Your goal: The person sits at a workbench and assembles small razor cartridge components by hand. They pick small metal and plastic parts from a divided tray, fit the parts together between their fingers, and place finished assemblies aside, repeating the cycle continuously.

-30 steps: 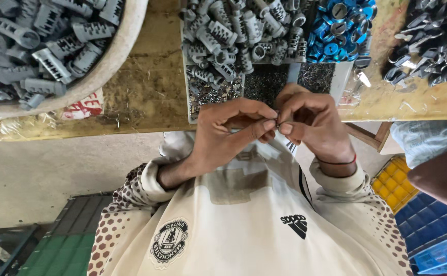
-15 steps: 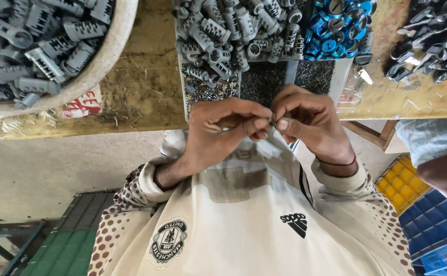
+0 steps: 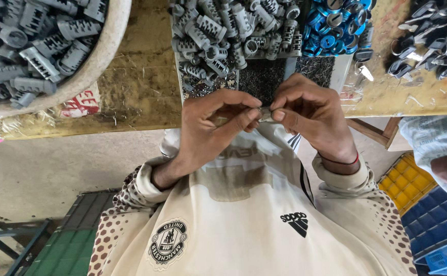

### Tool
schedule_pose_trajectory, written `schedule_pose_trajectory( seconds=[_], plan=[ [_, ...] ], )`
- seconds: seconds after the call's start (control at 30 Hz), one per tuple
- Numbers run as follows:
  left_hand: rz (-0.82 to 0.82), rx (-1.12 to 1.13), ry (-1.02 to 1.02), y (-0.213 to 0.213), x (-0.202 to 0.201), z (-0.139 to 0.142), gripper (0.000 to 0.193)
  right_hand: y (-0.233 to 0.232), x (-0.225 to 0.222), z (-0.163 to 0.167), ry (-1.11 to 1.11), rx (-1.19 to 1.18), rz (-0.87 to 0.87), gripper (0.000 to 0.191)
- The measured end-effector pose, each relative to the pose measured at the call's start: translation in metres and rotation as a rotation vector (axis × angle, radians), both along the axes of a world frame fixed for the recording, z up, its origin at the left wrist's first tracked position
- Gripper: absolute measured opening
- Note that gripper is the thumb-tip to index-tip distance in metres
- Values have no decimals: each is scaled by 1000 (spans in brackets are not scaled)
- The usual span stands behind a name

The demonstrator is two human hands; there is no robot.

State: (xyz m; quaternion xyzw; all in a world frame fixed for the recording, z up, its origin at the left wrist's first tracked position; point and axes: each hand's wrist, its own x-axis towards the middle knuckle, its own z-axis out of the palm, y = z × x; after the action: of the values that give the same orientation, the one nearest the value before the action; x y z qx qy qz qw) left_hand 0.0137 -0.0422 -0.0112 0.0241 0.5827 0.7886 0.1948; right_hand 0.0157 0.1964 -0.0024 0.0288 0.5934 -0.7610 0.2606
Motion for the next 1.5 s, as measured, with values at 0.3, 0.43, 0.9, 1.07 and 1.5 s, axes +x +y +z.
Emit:
schedule_pose_trajectory(
  seconds=[0.3, 0.43, 0.9, 1.07, 1.5],
  plan=[
    [-115, 214, -102, 0, -3, -6, 18, -2, 2, -1, -153, -118, 56, 17],
    [-144, 144, 7, -2, -3, -4, 18, -1, 2, 2, -176, -83, 73, 18],
    [-134, -384, 391, -3, -1, 13, 17, -1, 2, 16, 498, 523, 188, 29],
    [-275, -26, 44, -8, -7, 8, 17, -1, 3, 12, 239, 169, 163, 54],
    [-167, -89, 35, -5, -8, 11, 11, 26, -10, 32, 576, 1444, 401, 10]
  ],
)
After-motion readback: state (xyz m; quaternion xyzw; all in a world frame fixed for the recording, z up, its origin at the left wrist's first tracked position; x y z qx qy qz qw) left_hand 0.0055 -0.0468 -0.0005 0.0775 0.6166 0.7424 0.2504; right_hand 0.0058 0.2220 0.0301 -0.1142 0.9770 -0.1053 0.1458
